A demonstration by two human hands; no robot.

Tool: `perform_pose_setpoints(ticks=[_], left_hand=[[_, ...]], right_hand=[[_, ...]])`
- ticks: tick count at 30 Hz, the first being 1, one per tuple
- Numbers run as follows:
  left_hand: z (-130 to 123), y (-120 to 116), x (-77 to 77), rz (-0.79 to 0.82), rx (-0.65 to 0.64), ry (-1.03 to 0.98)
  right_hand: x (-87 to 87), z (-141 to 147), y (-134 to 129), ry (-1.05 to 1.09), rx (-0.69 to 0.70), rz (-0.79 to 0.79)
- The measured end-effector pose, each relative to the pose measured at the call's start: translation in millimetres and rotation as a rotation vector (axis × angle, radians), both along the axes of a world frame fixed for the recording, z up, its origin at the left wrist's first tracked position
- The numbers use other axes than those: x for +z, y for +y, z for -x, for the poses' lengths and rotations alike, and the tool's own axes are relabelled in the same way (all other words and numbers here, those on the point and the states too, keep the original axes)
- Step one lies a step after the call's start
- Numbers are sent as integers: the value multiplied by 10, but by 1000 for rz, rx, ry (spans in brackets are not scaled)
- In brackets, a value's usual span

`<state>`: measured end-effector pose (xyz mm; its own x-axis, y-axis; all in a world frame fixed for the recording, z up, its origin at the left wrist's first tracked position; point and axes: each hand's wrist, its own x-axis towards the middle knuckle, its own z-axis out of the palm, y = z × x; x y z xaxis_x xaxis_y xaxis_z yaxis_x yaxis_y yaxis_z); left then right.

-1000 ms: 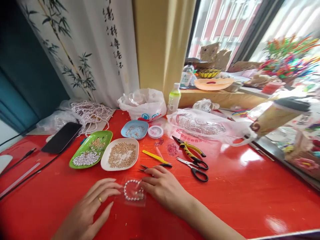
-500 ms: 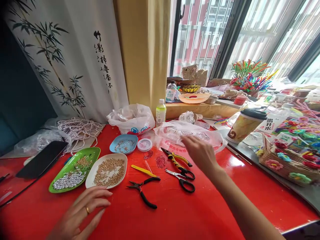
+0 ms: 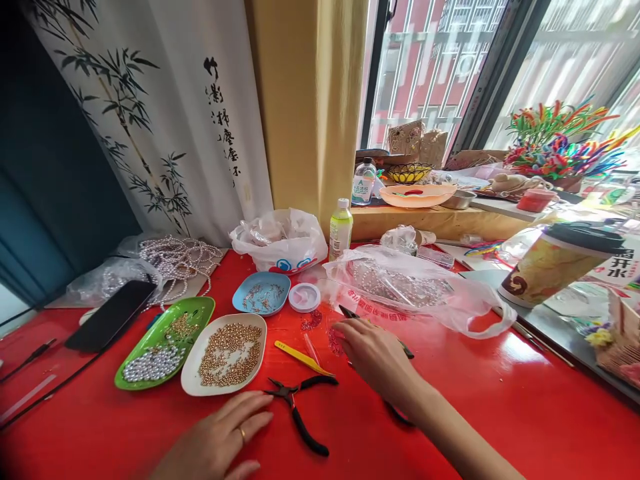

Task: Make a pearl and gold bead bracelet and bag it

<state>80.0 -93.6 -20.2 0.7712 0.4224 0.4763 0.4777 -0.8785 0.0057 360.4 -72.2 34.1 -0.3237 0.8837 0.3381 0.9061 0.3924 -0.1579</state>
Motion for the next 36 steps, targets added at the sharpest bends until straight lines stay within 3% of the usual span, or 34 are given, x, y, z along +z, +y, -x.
perform_pose_setpoints(ticks=[4, 7, 10, 13, 16, 19, 22, 26, 31, 36], left_hand=[[-129, 59, 38, -2, -58, 81], [-194, 83, 166, 81, -60, 41], [-236, 120, 213, 128, -76, -41], [-246, 171, 249, 147, -113, -99], [-232, 235, 359, 173, -88, -128], [-249, 311, 490, 95, 48, -213], [-330, 374, 551, 38, 102, -169], [-452, 389, 506, -134, -40, -178], [-489, 333, 487, -238, -147, -236], [-461, 338, 425, -247, -145, -175]], right_hand=[[-71, 81, 290, 479, -195, 245], [-80, 83, 584, 648, -185, 344], [-77, 178, 803, 808, -135, 327], [-60, 374, 836, 858, -92, 254], [-55, 593, 684, 760, -30, 201], [-80, 764, 455, 198, -19, 70], [-105, 864, 279, -90, 20, 99], [-109, 937, 195, -154, 29, 140], [-121, 1037, 213, -231, 14, 179], [-119, 1139, 213, -270, -38, 180]])
